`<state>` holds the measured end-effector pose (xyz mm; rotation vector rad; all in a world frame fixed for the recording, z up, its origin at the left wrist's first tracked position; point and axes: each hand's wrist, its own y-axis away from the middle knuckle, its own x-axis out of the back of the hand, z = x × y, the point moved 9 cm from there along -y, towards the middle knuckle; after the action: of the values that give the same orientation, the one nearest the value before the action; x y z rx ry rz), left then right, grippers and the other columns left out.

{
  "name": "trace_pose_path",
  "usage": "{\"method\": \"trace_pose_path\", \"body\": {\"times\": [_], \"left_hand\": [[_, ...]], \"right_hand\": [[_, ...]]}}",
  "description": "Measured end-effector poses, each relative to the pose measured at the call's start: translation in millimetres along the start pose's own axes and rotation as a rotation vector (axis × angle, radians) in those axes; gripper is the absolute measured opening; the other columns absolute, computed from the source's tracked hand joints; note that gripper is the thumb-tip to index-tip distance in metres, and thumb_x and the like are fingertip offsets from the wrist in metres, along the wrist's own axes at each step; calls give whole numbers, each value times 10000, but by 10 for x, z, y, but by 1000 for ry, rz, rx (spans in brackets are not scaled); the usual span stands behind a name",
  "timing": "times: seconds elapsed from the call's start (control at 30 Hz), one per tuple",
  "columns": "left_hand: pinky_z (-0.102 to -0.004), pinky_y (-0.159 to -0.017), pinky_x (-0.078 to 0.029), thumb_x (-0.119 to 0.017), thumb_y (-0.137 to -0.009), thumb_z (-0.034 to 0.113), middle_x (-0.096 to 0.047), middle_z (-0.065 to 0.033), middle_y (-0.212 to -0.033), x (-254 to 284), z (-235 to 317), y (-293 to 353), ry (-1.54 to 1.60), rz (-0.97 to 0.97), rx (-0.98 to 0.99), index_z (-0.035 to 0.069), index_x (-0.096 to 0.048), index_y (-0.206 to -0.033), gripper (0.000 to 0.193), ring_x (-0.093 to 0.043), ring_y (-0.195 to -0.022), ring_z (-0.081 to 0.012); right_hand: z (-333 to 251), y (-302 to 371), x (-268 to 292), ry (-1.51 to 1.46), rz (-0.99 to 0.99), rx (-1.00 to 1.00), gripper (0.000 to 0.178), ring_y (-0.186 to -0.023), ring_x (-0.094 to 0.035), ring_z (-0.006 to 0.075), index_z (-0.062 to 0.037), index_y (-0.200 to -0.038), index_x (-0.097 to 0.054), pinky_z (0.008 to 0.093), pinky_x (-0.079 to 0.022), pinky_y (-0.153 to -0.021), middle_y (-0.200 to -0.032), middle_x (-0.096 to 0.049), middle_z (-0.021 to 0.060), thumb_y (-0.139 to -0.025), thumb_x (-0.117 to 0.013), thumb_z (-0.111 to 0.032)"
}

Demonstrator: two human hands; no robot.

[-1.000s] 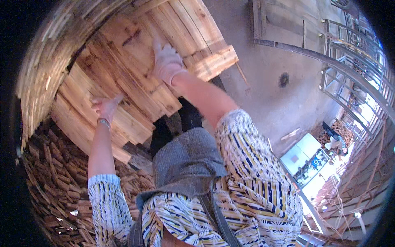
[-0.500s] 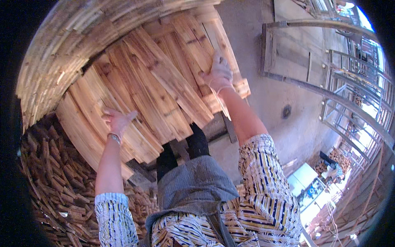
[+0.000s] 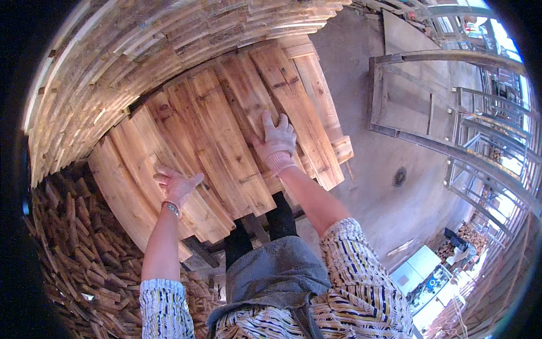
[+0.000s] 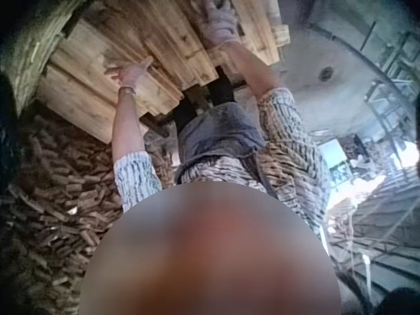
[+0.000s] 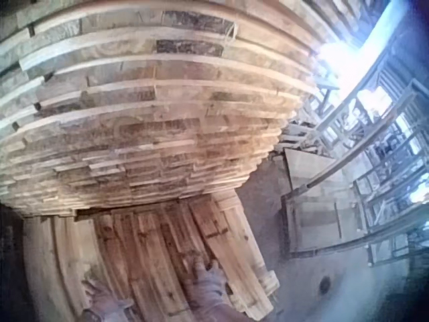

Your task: The person repeatedly picks up small wooden planks from a large pile and places them onto a growing stack. They handle the planks by hand, arranging them in layers to build a neat pile within a warehouse environment.

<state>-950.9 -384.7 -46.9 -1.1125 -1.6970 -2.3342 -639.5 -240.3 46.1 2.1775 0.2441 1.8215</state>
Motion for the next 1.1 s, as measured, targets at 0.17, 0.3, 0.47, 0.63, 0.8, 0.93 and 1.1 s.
{"method": "trace_pose_path", "body": {"times": [0.17, 0.3, 0.47, 0.63, 0.8, 0.93, 1.1], "left_hand": [[-551, -1235, -120, -915, -637, 463, 216, -391, -1574, 28, 127, 114, -5, -21, -21, -7, 242, -1531, 1536, 42, -1501, -545], [-568, -1231, -122, -906, -643, 482, 218, -405, -1564, 47, -22, 74, -13, -7, 14, -26, 237, -1526, 1530, 40, -1493, -563], [-567, -1221, -170, -906, -644, 510, 200, -360, -1597, 82, 130, 146, -82, -13, 20, -14, 237, -1533, 1540, 22, -1518, -508], [-555, -1226, -174, -917, -641, 485, 180, -363, -1601, -82, -118, -13, -93, 32, 45, 29, 209, -1559, 1523, 17, -1513, -521], [-558, -1228, -176, -918, -645, 475, 165, -370, -1599, 93, 20, 111, -71, 29, 40, 24, 196, -1559, 1510, -9, -1500, -550], [-559, -1221, -204, -908, -661, 472, 147, -372, -1601, 114, 55, 176, -64, 67, 7, 12, 163, -1565, 1475, -68, -1487, -572], [-554, -1167, -333, -892, -679, 462, 71, -370, -1609, 126, -62, 57, -209, 207, 118, 5, 101, -1577, 1415, -210, -1458, -557]], "right_hand": [[2, 108, -252, -5, -222, 22, 818, -1355, -427, 460, -213, -1562, -312, 525, -420, -1083, -1524, -327, 277, -885, -668, -503], [302, 3, 650, 266, 191, 196, 992, -1377, -428, 436, -206, -1601, -225, 494, -407, -1113, -1555, -293, 277, -815, -759, -490], [1209, -260, 335, 103, -136, -157, 1045, -1316, -488, 431, -160, -1581, -263, 486, -442, -1075, -1470, -407, 267, -740, -832, -408], [704, -32, 83, -56, -79, 22, 1074, -1259, -526, 449, -165, -1586, -226, 466, -467, -1049, -1391, -481, 277, -735, -852, -358], [961, -205, 295, 13, -150, -93, 1034, -1135, -599, 399, -141, -1550, -302, 440, -506, -974, -1270, -570, 244, -715, -861, -381], [1386, -416, 560, -55, 138, 5, 890, -1130, -596, 413, -102, -1494, -389, 455, -519, -933, -1271, -556, 259, -782, -773, -472], [1208, -390, 156, -70, 24, -16, 850, -1326, -475, 456, -108, -1532, -359, 472, -421, -1092, -1407, -456, 323, -855, -691, -502]]}}
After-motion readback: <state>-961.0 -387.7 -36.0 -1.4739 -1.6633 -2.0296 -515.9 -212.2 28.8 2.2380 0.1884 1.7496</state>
